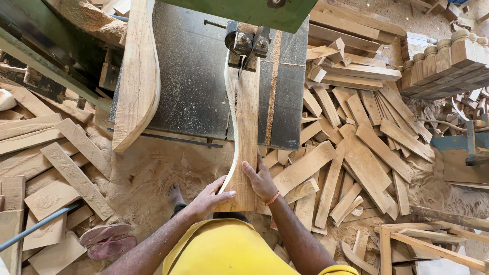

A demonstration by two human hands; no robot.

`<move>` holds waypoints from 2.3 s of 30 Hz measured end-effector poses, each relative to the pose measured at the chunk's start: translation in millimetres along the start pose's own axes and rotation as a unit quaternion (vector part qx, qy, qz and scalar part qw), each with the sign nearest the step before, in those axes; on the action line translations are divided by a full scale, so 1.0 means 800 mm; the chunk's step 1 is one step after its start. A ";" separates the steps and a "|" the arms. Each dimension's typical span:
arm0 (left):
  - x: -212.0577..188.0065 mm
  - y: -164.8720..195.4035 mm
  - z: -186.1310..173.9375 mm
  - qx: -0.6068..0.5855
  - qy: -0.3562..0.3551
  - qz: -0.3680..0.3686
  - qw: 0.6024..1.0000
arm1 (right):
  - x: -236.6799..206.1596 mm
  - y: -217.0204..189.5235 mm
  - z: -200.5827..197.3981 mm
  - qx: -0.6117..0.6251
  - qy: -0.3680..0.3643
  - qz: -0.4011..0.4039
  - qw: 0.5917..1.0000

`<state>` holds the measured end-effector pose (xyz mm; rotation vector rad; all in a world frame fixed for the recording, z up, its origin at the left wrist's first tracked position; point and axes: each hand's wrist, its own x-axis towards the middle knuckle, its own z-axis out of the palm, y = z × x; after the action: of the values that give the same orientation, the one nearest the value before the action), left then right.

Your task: The person cuts curved wooden furniture parts on a vertical bandsaw, guiding each piece along the blade with both hands and turning the workpiece to follow the marked curve. They set finished cut pieces aside among the scrap wood and pick up the next piece to continue cutting.

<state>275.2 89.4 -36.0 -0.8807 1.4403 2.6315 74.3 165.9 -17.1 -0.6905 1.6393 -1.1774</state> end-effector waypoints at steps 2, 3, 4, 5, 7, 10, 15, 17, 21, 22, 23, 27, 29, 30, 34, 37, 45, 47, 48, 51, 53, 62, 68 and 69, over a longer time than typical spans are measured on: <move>-0.006 0.000 -0.001 0.041 0.011 -0.026 0.999 | -0.006 -0.001 0.002 -0.019 -0.004 0.019 1.000; -0.009 0.000 -0.001 0.051 0.007 -0.013 0.999 | -0.009 -0.001 0.004 -0.025 0.000 -0.011 1.000; -0.014 -0.002 0.001 0.060 0.004 0.001 0.998 | -0.016 -0.001 0.006 -0.032 0.004 -0.041 0.999; -0.016 -0.002 0.001 0.066 0.001 0.015 0.998 | -0.020 -0.001 0.009 -0.041 0.006 -0.070 0.997; -0.016 0.000 -0.003 0.042 -0.010 -0.008 0.999 | -0.018 -0.003 0.012 -0.020 0.009 -0.006 1.000; -0.015 0.006 -0.008 0.020 -0.016 -0.014 1.000 | -0.014 -0.007 0.014 -0.020 0.004 0.022 1.000; -0.014 0.014 -0.016 0.031 -0.026 -0.015 0.999 | -0.009 -0.011 0.019 -0.035 0.014 -0.008 0.999; -0.019 0.013 -0.016 0.004 -0.031 -0.020 0.999 | -0.014 -0.009 0.023 -0.022 0.017 -0.005 1.000; -0.021 0.012 -0.020 0.095 -0.025 -0.033 0.995 | -0.016 -0.005 0.029 0.005 0.003 -0.055 0.998; -0.019 0.014 -0.023 0.130 -0.016 -0.031 0.991 | -0.013 -0.005 0.029 0.010 0.003 -0.012 1.000; -0.020 0.014 -0.023 0.164 -0.008 -0.034 0.986 | -0.012 -0.004 0.029 0.017 0.002 0.036 0.999; -0.019 0.024 -0.028 0.063 -0.035 0.008 0.997 | -0.006 -0.002 0.028 0.011 0.008 -0.035 0.999; -0.021 0.028 -0.026 0.075 -0.030 -0.003 0.997 | -0.006 -0.001 0.029 0.014 0.007 -0.035 0.999; -0.021 0.030 -0.026 0.072 -0.029 -0.009 0.997 | -0.005 -0.001 0.030 0.025 0.007 -0.035 0.999; -0.021 0.034 -0.026 0.049 -0.029 -0.016 0.998 | -0.001 0.003 0.033 0.036 0.015 -0.047 0.998; -0.018 0.032 -0.029 0.049 -0.027 -0.013 0.998 | 0.004 0.004 0.033 0.017 0.024 -0.013 0.999; -0.012 0.035 -0.035 0.035 -0.020 -0.028 0.999 | 0.011 -0.003 0.037 0.021 0.034 -0.028 0.999; -0.012 0.040 -0.036 0.035 -0.017 -0.023 0.999 | 0.015 -0.005 0.038 0.035 0.035 -0.023 0.999; -0.012 0.043 -0.036 0.032 -0.017 -0.024 0.999 | 0.017 -0.006 0.038 0.033 0.037 -0.008 0.999; -0.011 0.050 -0.037 0.027 -0.016 -0.029 0.999 | 0.022 -0.005 0.038 0.030 0.038 0.008 0.999; -0.011 0.054 -0.038 0.027 -0.015 -0.033 0.999 | 0.024 -0.002 0.038 0.030 0.039 -0.020 0.999; -0.005 0.056 -0.043 0.005 -0.017 -0.013 1.000 | 0.038 0.007 0.036 0.053 0.029 -0.044 0.997; 0.007 0.049 -0.052 0.038 -0.004 -0.044 0.998 | 0.045 0.003 0.037 0.037 0.041 0.035 0.998; 0.008 0.048 -0.052 0.039 -0.003 -0.045 0.998 | 0.046 0.003 0.037 0.037 0.039 0.024 0.998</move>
<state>278.7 33.2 -27.0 -0.9070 1.4545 2.4926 88.0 124.1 -34.9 -0.5612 1.6591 -1.2382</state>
